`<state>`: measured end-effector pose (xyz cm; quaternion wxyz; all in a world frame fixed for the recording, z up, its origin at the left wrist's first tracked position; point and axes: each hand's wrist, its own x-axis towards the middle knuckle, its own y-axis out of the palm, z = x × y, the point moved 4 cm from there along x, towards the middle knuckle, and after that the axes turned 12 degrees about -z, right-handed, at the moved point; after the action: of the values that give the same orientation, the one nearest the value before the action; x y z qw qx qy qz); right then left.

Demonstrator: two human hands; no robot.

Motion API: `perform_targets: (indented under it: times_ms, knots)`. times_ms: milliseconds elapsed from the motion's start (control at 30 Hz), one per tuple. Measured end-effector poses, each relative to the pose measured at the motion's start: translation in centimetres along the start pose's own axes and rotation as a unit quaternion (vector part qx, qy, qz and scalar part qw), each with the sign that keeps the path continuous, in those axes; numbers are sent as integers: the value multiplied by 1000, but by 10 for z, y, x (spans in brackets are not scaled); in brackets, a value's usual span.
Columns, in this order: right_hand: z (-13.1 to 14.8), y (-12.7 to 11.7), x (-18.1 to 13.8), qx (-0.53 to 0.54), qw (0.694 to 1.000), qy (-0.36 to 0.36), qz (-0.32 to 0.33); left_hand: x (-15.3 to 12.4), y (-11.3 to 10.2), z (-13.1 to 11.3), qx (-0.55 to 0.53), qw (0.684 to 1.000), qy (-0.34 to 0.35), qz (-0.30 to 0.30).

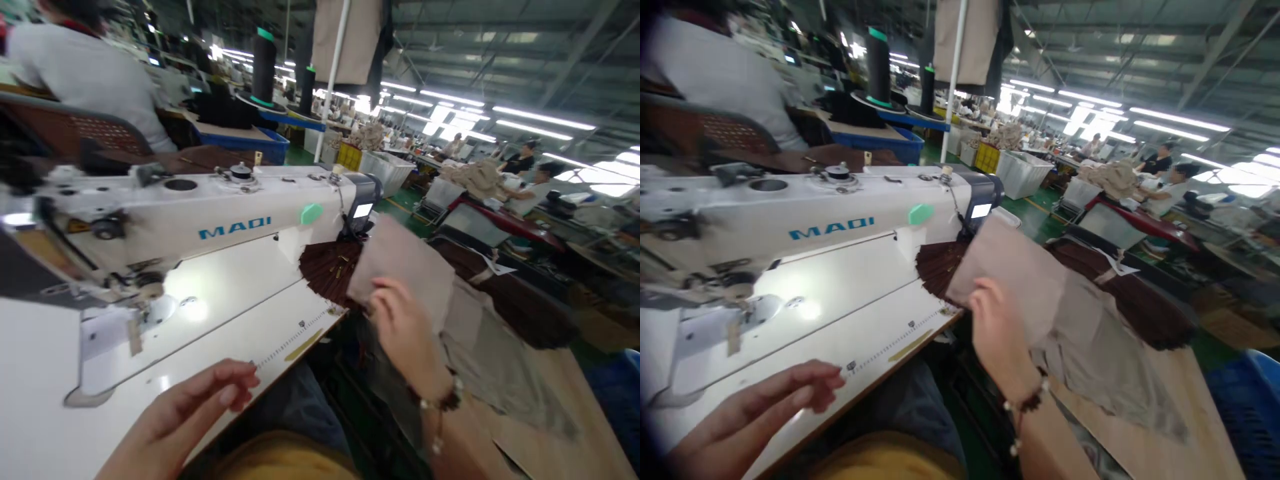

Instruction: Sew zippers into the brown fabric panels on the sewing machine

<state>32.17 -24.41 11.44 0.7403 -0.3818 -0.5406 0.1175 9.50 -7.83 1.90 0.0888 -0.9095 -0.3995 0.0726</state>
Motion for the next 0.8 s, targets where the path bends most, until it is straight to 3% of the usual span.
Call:
perform_targets:
  times_ms: [133, 267, 400, 633, 800]
  knots:
    - [114, 90, -34, 105, 955, -197, 196, -9, -17, -31, 189, 956, 221, -42]
    - [168, 117, -56, 152, 928, -254, 225, -18, -25, -10, 330, 908, 258, -30]
    - [177, 117, -51, 174, 913, -283, 237, -17, -29, 9, 401, 878, 257, -49]
    - [167, 117, -50, 226, 886, -306, 265, -1, -28, 5, 471, 843, 260, -13]
    - [158, 112, -46, 183, 911, -246, 275, 9, -26, 1, 506, 833, 224, -5]
